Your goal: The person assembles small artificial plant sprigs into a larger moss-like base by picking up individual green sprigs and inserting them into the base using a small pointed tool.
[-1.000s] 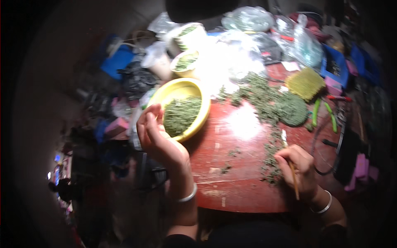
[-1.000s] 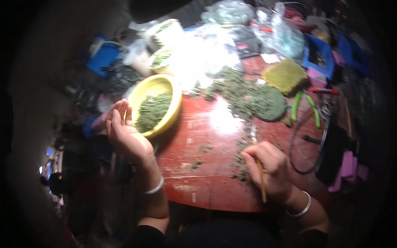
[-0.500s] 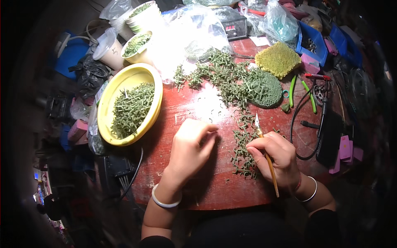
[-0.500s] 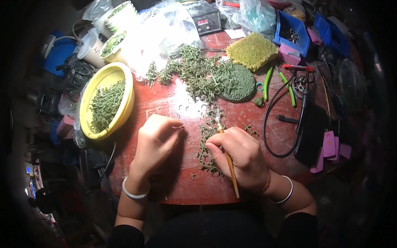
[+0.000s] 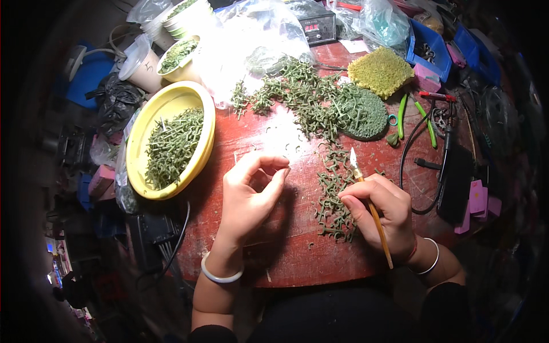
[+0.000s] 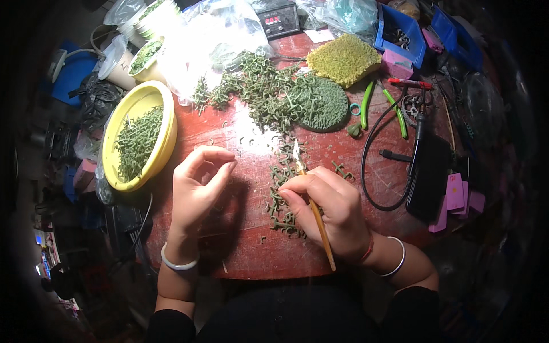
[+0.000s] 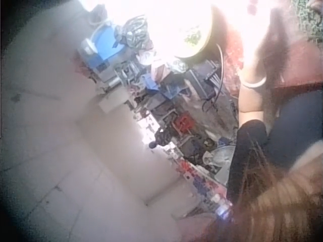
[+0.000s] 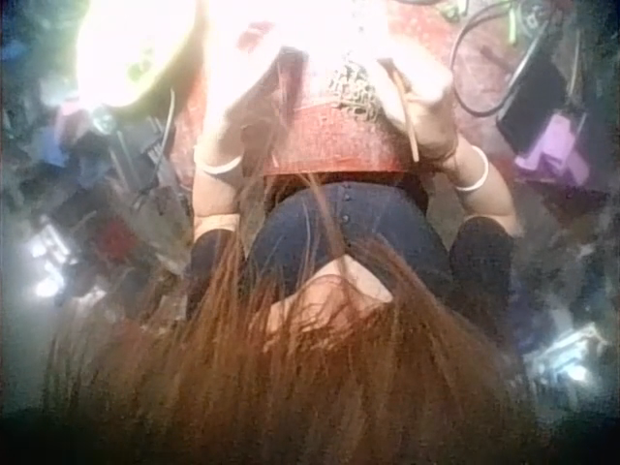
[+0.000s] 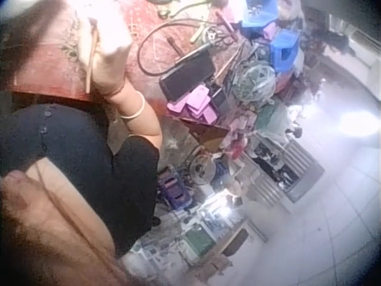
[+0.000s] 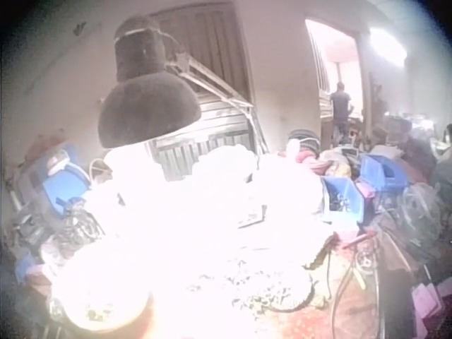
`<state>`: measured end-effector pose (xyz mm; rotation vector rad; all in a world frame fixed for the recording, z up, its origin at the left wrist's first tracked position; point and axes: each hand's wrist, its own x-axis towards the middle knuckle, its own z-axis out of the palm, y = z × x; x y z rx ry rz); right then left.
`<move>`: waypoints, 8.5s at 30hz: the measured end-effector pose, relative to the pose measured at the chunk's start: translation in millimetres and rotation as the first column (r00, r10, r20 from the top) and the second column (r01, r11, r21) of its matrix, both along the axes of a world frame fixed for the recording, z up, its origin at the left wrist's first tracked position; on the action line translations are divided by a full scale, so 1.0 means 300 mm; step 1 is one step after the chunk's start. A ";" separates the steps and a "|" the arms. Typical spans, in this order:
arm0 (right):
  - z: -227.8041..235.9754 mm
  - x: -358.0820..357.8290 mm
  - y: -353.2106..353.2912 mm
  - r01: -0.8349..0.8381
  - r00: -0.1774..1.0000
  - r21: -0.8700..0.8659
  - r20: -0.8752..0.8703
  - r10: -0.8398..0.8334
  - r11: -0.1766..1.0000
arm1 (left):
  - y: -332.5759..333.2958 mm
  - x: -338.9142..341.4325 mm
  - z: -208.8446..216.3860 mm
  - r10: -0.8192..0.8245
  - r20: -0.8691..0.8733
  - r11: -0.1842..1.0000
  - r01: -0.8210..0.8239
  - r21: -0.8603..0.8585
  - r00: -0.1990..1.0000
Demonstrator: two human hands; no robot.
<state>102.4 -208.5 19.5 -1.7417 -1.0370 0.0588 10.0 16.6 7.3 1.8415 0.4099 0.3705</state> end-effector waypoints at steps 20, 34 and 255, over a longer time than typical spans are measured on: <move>-0.020 0.002 0.004 -0.011 0.998 0.006 0.066 0.011 1.000 | -0.073 0.012 -0.059 -0.288 0.031 0.499 0.122 0.858 0.957; -0.013 0.014 -0.002 -0.005 0.998 0.010 0.069 0.004 1.000 | -0.045 -0.002 0.002 -0.141 0.017 0.896 0.121 0.426 0.990; -0.017 0.018 -0.018 -0.154 0.701 -0.113 -0.713 0.028 0.982 | -0.070 -0.011 -0.015 -0.350 -0.072 0.529 0.133 -0.838 0.934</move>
